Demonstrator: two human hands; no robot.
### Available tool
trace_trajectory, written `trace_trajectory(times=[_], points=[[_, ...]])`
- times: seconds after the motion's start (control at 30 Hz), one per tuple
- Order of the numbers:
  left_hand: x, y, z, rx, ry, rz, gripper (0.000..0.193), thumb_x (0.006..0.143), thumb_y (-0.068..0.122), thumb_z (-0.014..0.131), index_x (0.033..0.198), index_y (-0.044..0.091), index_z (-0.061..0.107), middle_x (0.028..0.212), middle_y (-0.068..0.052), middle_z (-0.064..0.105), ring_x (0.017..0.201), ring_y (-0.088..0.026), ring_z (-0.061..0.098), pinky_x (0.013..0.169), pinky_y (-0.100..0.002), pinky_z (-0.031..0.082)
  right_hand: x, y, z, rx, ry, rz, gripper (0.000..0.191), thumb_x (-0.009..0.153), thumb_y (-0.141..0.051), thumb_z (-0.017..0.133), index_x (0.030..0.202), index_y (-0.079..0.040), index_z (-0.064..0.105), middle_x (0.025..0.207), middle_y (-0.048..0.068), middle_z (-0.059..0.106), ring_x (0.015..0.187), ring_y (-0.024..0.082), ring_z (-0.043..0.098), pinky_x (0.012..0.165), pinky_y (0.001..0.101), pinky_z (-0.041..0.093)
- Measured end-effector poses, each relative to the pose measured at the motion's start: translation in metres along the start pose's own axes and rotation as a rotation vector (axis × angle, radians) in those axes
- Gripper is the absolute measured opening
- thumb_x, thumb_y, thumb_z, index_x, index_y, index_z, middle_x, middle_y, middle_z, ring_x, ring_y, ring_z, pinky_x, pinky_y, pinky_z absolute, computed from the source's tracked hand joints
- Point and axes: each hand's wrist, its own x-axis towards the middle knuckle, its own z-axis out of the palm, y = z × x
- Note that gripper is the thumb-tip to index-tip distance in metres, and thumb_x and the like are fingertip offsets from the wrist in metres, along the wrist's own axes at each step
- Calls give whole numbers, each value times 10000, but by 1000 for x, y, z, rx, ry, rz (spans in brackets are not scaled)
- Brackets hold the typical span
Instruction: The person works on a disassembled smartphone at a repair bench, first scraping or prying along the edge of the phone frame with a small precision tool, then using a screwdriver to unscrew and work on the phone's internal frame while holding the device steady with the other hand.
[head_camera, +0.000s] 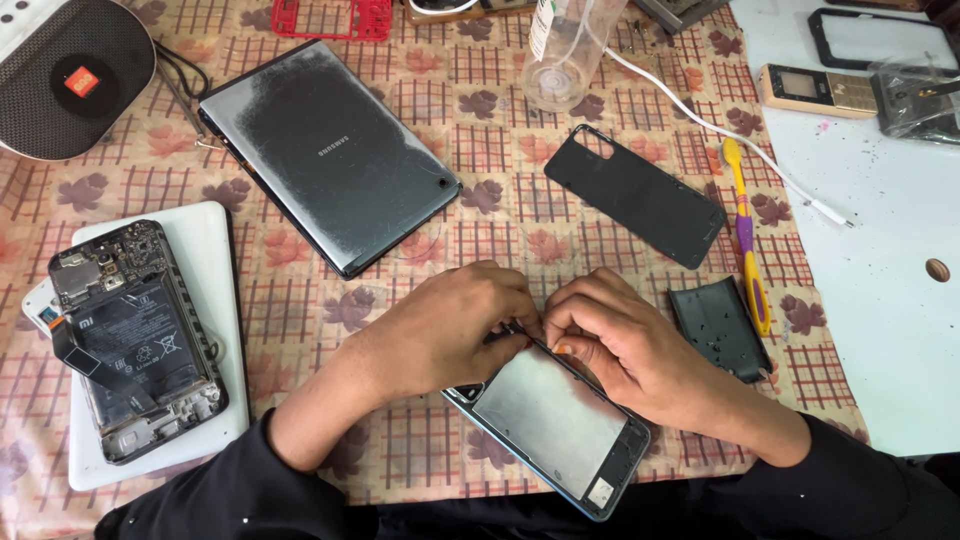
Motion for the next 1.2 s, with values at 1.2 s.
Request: trace_trajectory(times=[1.2], points=[[0,2,21,131,71,137,97,883,174,736,958,117,760,934,-9,683,939,-182,694,767,-334,589,-14,13,-19,188,152,177,145,791,-80,863,882,-32,761,824,44,785,709,83,740,609,217,583]])
